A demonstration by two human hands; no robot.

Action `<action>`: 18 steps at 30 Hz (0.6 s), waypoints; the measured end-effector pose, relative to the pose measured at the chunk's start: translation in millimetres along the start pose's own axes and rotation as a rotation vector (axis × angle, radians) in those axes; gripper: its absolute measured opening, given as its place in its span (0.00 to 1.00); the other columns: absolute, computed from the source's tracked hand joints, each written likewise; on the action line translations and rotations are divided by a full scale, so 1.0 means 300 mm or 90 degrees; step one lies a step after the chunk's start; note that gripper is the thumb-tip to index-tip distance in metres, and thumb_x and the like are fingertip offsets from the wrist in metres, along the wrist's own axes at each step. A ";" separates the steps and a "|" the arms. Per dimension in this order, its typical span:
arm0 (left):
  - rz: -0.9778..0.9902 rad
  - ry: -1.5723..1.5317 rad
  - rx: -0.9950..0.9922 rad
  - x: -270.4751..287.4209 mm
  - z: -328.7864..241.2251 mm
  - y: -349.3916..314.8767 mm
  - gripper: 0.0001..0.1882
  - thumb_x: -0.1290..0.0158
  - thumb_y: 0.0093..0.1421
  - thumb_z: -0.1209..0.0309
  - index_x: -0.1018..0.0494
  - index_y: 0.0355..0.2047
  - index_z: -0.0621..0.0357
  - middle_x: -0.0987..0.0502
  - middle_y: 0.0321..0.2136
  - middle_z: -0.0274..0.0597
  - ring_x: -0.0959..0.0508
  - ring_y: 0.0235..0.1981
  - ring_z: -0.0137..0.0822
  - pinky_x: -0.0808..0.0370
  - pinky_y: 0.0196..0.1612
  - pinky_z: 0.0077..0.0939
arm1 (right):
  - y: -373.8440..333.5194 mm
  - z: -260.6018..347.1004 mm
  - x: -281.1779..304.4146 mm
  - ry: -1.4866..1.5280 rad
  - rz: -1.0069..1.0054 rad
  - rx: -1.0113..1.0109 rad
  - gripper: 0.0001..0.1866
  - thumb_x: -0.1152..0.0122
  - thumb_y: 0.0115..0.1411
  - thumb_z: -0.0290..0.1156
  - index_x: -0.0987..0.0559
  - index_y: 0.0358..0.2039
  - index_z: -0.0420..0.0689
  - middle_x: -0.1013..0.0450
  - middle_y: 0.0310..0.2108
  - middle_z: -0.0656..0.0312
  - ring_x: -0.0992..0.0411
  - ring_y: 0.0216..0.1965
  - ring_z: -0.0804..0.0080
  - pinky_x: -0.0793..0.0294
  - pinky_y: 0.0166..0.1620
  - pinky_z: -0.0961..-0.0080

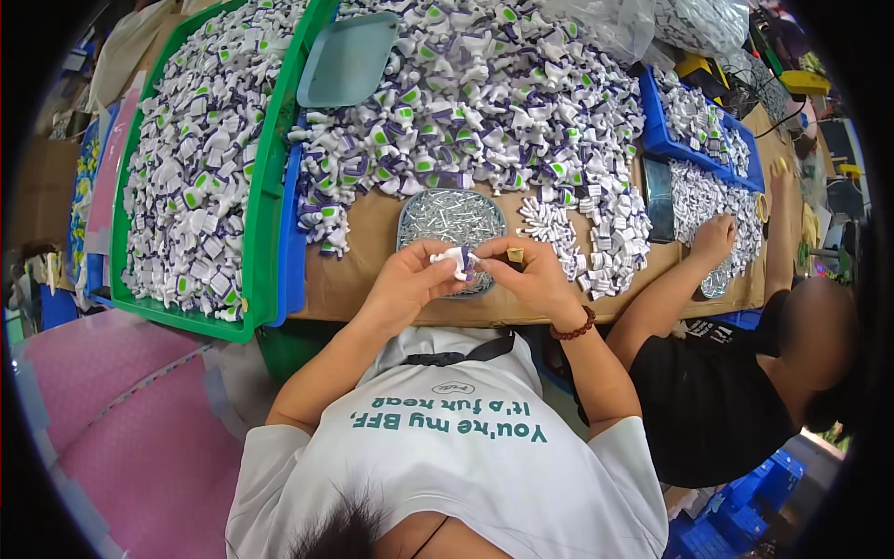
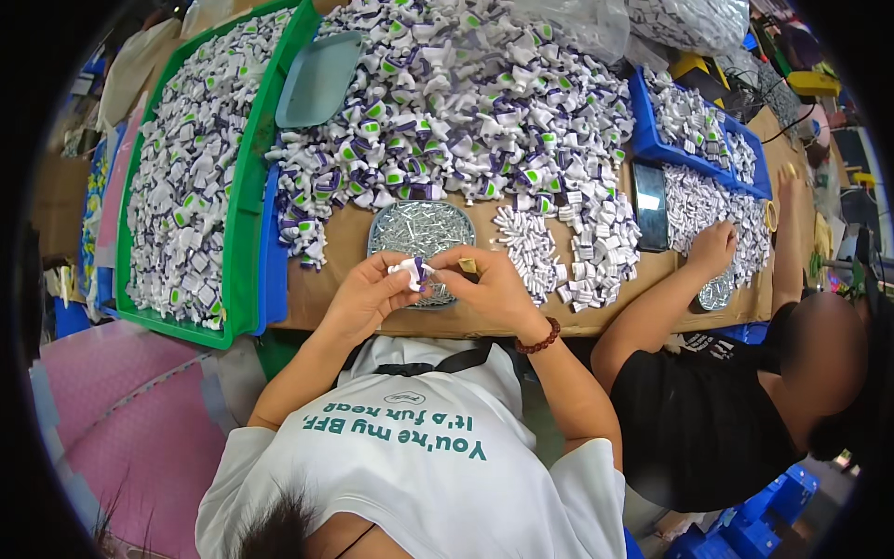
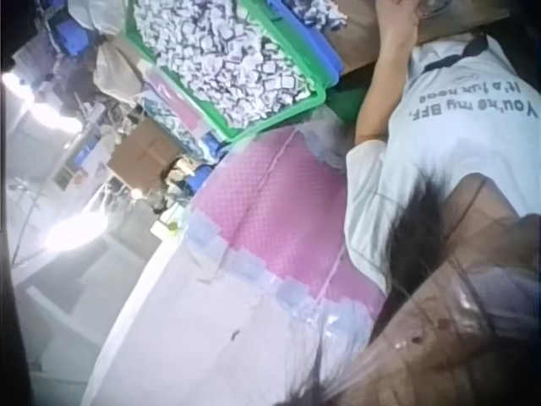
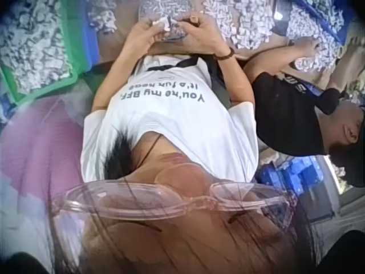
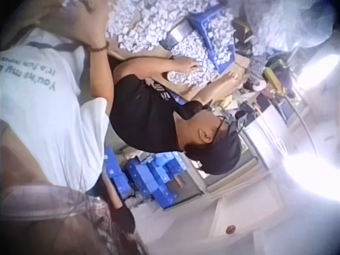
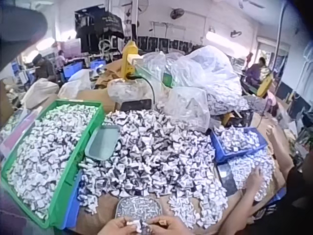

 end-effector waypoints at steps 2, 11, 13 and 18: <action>0.009 -0.012 0.003 -0.002 0.003 0.000 0.10 0.52 0.62 0.74 0.33 0.43 0.62 0.26 0.40 0.45 0.21 0.39 0.39 0.22 0.41 0.21 | -0.002 0.011 0.003 -0.014 0.008 0.004 0.09 0.43 0.56 0.23 0.22 0.37 0.35 0.24 0.30 0.64 0.29 0.31 0.83 0.30 0.35 0.85; 0.017 -0.105 0.079 0.022 0.029 0.007 0.09 0.52 0.62 0.74 0.32 0.42 0.63 0.24 0.36 0.46 0.20 0.36 0.38 0.21 0.36 0.17 | -0.014 0.017 -0.005 -0.142 -0.003 0.147 0.08 0.42 0.54 0.22 0.21 0.35 0.39 0.25 0.28 0.60 0.28 0.29 0.73 0.30 0.34 0.79; 0.030 -0.133 0.109 0.042 0.043 0.011 0.09 0.51 0.62 0.74 0.32 0.42 0.63 0.24 0.36 0.45 0.20 0.36 0.39 0.21 0.35 0.16 | -0.026 0.021 -0.011 -0.185 0.024 0.191 0.07 0.42 0.52 0.20 0.22 0.34 0.39 0.27 0.27 0.57 0.29 0.29 0.65 0.31 0.33 0.75; -0.011 -0.072 0.114 0.057 0.055 0.012 0.10 0.49 0.60 0.75 0.32 0.43 0.63 0.25 0.36 0.44 0.21 0.36 0.39 0.21 0.38 0.20 | -0.053 0.000 -0.033 -0.259 0.027 0.208 0.08 0.43 0.50 0.19 0.22 0.33 0.39 0.28 0.28 0.57 0.29 0.31 0.61 0.30 0.34 0.72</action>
Point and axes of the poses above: each hand's wrist, its own y-axis towards the middle knuckle, its own x-axis out of the back of the hand, z = x × y, the point moved 4 cm from there along y, towards the middle knuckle
